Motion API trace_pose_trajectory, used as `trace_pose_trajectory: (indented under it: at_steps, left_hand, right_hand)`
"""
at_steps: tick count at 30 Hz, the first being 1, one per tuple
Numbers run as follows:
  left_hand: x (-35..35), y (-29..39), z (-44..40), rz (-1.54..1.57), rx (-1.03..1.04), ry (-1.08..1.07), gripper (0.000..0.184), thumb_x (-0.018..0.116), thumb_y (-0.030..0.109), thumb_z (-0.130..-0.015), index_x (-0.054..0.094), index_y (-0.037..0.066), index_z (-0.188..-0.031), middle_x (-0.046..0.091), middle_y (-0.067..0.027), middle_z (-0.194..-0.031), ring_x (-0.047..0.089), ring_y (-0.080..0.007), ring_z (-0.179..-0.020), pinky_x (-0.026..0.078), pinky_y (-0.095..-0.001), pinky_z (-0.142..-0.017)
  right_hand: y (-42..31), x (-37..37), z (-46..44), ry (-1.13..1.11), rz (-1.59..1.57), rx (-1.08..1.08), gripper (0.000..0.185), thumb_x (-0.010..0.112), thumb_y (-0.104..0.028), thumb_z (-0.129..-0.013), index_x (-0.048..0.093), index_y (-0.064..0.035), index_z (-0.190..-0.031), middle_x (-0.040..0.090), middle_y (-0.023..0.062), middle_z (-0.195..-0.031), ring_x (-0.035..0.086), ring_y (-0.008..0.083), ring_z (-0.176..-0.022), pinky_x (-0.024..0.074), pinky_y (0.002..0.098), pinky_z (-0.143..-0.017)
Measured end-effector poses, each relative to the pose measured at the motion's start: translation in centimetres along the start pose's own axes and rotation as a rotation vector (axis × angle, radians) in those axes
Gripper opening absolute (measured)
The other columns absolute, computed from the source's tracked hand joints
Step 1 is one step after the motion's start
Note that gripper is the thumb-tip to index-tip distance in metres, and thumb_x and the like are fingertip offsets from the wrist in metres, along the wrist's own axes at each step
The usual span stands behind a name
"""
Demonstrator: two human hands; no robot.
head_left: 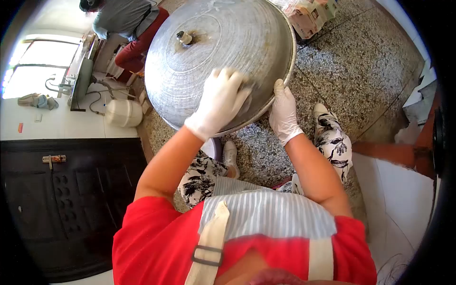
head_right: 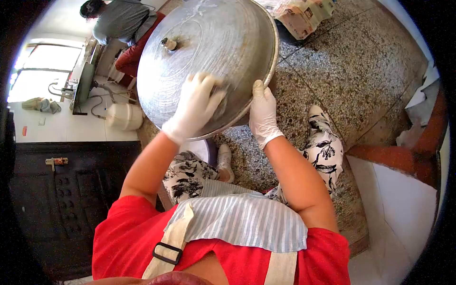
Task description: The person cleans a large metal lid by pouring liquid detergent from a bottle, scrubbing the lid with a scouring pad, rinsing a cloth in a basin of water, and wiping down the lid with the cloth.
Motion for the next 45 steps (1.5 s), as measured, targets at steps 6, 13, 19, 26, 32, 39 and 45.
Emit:
trace_pose_trajectory:
  at_steps: [6,13,19,26,32,39,45]
  left_hand:
    - [4.1,-0.4,-12.4,-0.082,0.09,-0.026,0.024,0.064,0.021,-0.085,0.064,0.005,-0.102,0.063,-0.0185,-0.1,0.056,-0.04,-0.099,0.048,-0.0472,-0.084]
    - [1.5,0.0,-5.4,-0.015,0.099,0.022,0.023,0.065,0.02,-0.083,0.065,0.007,-0.102,0.062,-0.016,-0.099,0.056,-0.0371,-0.097,0.048,-0.0452,-0.085]
    - [-2.6,-3.9,8.4,-0.024,-0.116,0.017,0.027,0.069,0.009,-0.079,0.06,0.004,-0.104,0.057,-0.0143,-0.104,0.05,-0.0336,-0.103,0.039,-0.0429,-0.092]
    - [-0.8,-2.4,-0.4,0.016,-0.066,0.034,0.023,0.065,0.015,-0.081,0.065,0.004,-0.101,0.06,-0.0165,-0.096,0.054,-0.0364,-0.096,0.044,-0.0454,-0.086]
    - [3.8,-0.6,-10.7,-0.002,0.002,0.094,0.022,0.065,0.018,-0.082,0.066,0.005,-0.099,0.062,-0.0177,-0.098,0.056,-0.0391,-0.095,0.047,-0.0466,-0.085]
    - [-0.1,-1.5,-0.8,0.001,-0.019,0.054,0.026,0.068,0.018,-0.081,0.061,0.005,-0.102,0.061,-0.0162,-0.101,0.055,-0.0381,-0.098,0.046,-0.0458,-0.086]
    - [-3.4,-6.9,11.5,0.009,-0.309,0.248,0.024,0.07,0.012,-0.079,0.062,0.005,-0.101,0.061,-0.0136,-0.098,0.054,-0.0337,-0.097,0.044,-0.0432,-0.087]
  right_hand:
    - [-1.5,0.3,-0.5,0.057,-0.045,-0.035,0.043,0.044,-0.034,-0.103,0.053,0.0046,-0.12,0.061,0.0084,-0.109,0.055,0.0161,-0.098,0.0445,0.0311,-0.091]
    - [-1.5,0.1,-0.8,0.069,-0.065,0.005,0.043,0.045,-0.033,-0.103,0.054,0.0049,-0.12,0.061,0.0104,-0.111,0.054,0.0169,-0.103,0.042,0.0326,-0.095]
    - [-1.0,-0.3,-1.1,0.082,0.022,-0.028,0.049,0.045,-0.039,-0.102,0.053,0.0057,-0.119,0.06,0.0127,-0.113,0.054,0.0189,-0.104,0.0414,0.0335,-0.095]
    - [-0.7,-0.4,-0.7,0.057,0.118,-0.093,0.045,0.043,-0.034,-0.104,0.053,0.006,-0.12,0.06,0.0107,-0.113,0.055,0.0181,-0.101,0.0428,0.0331,-0.093]
    - [-1.1,-0.7,-1.1,0.045,0.065,-0.055,0.047,0.042,-0.035,-0.104,0.05,0.006,-0.125,0.058,0.0126,-0.119,0.055,0.0204,-0.107,0.0421,0.0344,-0.097]
    - [-1.8,-0.1,-0.9,0.067,0.033,-0.024,0.048,0.04,-0.032,-0.104,0.047,0.008,-0.129,0.054,0.0178,-0.127,0.051,0.026,-0.116,0.038,0.0379,-0.104]
    - [-1.4,-1.4,-2.0,0.063,0.126,-0.024,0.057,0.042,-0.038,-0.103,0.044,0.0097,-0.134,0.049,0.0176,-0.137,0.048,0.0271,-0.123,0.0333,0.0372,-0.109]
Point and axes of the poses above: each hand's wrist, its own z-axis away from the middle knuckle, its own x-axis out of the palm, y = z × x, the point moved 3 cm from there along -z, towards the middle knuckle
